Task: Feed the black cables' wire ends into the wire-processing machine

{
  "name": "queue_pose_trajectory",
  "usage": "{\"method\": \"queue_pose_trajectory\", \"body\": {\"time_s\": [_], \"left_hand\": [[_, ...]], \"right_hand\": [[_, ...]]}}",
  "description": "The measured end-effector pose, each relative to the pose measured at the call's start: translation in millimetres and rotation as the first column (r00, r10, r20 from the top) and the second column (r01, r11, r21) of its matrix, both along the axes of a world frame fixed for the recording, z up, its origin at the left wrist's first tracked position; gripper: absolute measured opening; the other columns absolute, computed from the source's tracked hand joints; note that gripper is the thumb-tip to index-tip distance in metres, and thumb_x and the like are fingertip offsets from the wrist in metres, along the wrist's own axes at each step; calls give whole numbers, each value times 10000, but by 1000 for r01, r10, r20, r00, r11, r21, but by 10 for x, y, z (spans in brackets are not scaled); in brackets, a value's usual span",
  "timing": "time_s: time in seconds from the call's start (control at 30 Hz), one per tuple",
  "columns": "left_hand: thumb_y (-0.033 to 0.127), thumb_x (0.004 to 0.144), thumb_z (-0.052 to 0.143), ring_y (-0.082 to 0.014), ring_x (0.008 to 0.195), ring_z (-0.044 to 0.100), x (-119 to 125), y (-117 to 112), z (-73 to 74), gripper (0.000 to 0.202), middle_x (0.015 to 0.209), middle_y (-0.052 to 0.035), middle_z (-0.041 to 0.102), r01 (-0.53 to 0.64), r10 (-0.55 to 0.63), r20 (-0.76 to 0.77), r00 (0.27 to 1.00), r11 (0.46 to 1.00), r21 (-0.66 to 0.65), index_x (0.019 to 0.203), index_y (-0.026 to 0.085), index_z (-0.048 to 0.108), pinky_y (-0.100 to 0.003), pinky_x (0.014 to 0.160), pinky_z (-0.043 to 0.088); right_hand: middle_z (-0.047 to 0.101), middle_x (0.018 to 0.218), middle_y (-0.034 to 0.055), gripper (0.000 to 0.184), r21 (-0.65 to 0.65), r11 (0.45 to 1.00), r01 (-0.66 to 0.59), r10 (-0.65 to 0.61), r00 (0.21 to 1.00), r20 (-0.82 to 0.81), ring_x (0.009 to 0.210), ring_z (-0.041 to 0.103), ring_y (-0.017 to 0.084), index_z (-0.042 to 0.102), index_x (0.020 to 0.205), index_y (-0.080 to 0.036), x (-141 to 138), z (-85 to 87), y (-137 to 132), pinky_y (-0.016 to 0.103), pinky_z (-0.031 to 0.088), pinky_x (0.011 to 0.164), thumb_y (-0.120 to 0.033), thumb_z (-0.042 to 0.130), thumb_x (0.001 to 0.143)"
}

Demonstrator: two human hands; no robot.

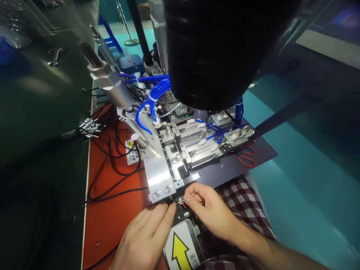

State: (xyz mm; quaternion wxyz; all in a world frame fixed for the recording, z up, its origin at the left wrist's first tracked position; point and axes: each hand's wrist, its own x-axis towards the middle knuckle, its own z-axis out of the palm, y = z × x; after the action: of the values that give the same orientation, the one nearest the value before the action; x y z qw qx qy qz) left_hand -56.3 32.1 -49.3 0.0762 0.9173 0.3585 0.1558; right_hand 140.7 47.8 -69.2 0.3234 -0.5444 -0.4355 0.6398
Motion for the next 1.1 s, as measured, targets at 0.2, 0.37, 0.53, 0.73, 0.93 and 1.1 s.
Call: {"method": "queue_pose_trajectory", "body": {"time_s": [0.2, 0.37, 0.53, 0.73, 0.93, 1.1], "left_hand": [[3, 864, 405, -212, 788, 563, 32, 42, 16, 355, 999, -176, 629, 58, -59, 9, 998, 994, 93, 1191, 13, 543, -319, 646, 464], [-9, 846, 403, -226, 754, 589, 84, 70, 32, 339, 963, -190, 651, 56, -58, 4, 998, 985, 162, 1149, 0, 557, -335, 615, 488], [-9, 849, 394, -223, 751, 601, 103, 94, 39, 330, 950, -184, 659, 55, -56, 5, 998, 983, 176, 1137, 4, 556, -333, 623, 510], [28, 849, 384, -240, 784, 600, 95, 83, 60, 363, 983, -187, 640, 59, -57, -22, 998, 992, 112, 1185, 3, 519, -350, 637, 526], [32, 859, 376, -212, 708, 583, 114, 50, 110, 299, 889, -140, 626, 14, -12, -55, 998, 999, 33, 1107, 52, 543, -323, 581, 527], [15, 815, 338, -235, 777, 577, 116, 31, 116, 383, 976, -165, 599, -3, 7, -70, 997, 998, 55, 1148, 43, 524, -343, 619, 530]], "right_hand": [[418, 564, -58, 160, 32, 999, -44, 42, 996, 77, 500, 378, 104, 542, 754, -183, 29, -31, -20, 227, 287, 454, -275, 499, 878], [516, 649, -4, 217, 169, 986, -16, -20, 978, 210, 600, 458, 140, 563, 743, -175, -5, 65, -21, 256, 360, 538, -323, 482, 880], [458, 582, -32, 168, 103, 992, 69, -84, 986, 143, 532, 399, 124, 552, 702, -180, -118, 62, 3, 257, 329, 503, -304, 526, 811], [385, 531, -62, 127, 66, 987, 144, -149, 986, 80, 492, 317, 105, 570, 676, -172, -163, 1, 29, 240, 252, 456, -276, 584, 747], [361, 547, -72, 102, 332, 935, 123, -201, 956, 213, 509, 343, 103, 564, 705, -193, -178, -90, -61, 235, 283, 491, -226, 564, 801], [354, 557, -78, 96, 325, 941, 93, -164, 966, 199, 485, 319, 94, 552, 729, -202, -117, -118, -96, 229, 268, 469, -201, 548, 825]]}}
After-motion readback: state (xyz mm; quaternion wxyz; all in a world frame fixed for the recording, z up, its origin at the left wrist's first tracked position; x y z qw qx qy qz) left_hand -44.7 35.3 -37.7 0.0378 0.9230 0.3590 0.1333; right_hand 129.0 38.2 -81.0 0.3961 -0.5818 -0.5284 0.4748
